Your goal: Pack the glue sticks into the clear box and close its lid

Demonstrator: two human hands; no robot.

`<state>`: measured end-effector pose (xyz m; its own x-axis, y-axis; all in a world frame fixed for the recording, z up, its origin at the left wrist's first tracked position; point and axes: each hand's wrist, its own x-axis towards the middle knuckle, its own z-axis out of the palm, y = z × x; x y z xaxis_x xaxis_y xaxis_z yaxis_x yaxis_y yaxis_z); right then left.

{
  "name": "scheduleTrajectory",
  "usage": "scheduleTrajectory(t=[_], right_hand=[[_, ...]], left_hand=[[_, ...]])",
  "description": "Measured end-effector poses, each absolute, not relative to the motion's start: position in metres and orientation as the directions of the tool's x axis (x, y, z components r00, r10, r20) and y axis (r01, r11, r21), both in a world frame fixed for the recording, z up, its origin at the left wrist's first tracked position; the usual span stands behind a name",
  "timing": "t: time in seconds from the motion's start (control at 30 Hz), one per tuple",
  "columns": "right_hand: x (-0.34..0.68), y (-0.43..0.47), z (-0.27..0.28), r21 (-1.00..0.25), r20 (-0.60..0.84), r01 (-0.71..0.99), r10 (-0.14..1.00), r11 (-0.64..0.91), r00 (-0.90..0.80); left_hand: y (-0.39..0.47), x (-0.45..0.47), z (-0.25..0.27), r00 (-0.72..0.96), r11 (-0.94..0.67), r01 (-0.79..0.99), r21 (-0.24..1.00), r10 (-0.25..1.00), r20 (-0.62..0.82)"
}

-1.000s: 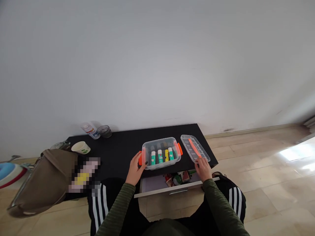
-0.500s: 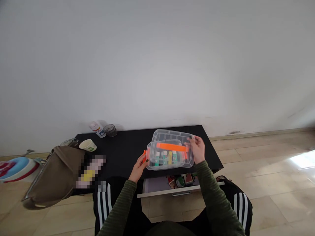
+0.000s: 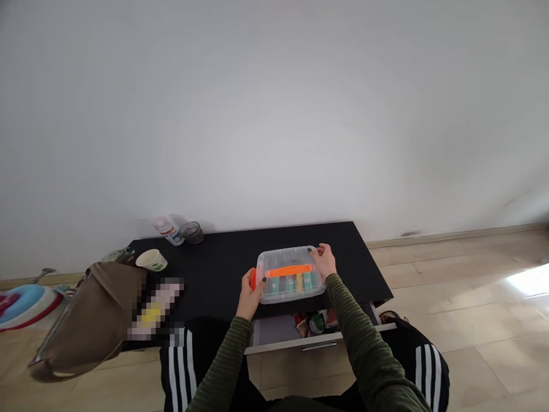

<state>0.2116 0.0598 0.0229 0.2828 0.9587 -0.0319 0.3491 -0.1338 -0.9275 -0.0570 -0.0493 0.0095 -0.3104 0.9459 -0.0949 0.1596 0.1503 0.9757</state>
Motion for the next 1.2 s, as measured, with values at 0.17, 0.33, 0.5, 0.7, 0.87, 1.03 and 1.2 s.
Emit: scheduleTrajectory(t=[0.17,0.33,0.5,0.7,0.87,1.03,1.2], right_hand=[[0.213,0.06,0.015,-0.918,-0.131,0.34,0.967,-0.202,0.221],[0.22,0.052,0.017,-0.939,-0.232,0.222,0.96,-0.263,0.157],[0.23,0.017,0.009,-0.936,-0.323,0.125,0.943,-0.33,0.073],[0.221,-0.004,0.017,-0.952,-0.211,0.182,0.958,-0.247,0.195],[0.214,-0.004,0.028,-0.926,-0.142,0.323,0.973,-0.196,0.182],[0.212,-0.009,0.035,-0.893,-0.141,0.409,0.98,-0.187,0.14],[0.209,-0.009,0.035,-0.858,-0.074,0.491,0.983,-0.149,0.169]], left_hand=[[-0.046,-0.052,0.015,-0.344,0.26,-0.117,0.958,0.895,-0.285],[-0.052,-0.05,0.025,-0.126,0.294,-0.365,0.883,0.925,-0.36],[-0.052,-0.048,0.027,-0.169,0.237,-0.38,0.894,0.933,-0.319],[-0.046,-0.048,0.022,-0.248,0.251,-0.121,0.96,0.929,-0.274],[-0.046,-0.051,0.023,-0.265,0.31,0.076,0.948,0.922,-0.281],[-0.045,-0.053,0.022,-0.261,0.323,0.175,0.93,0.926,-0.272],[-0.043,-0.052,0.021,-0.277,0.329,0.243,0.912,0.925,-0.26]])
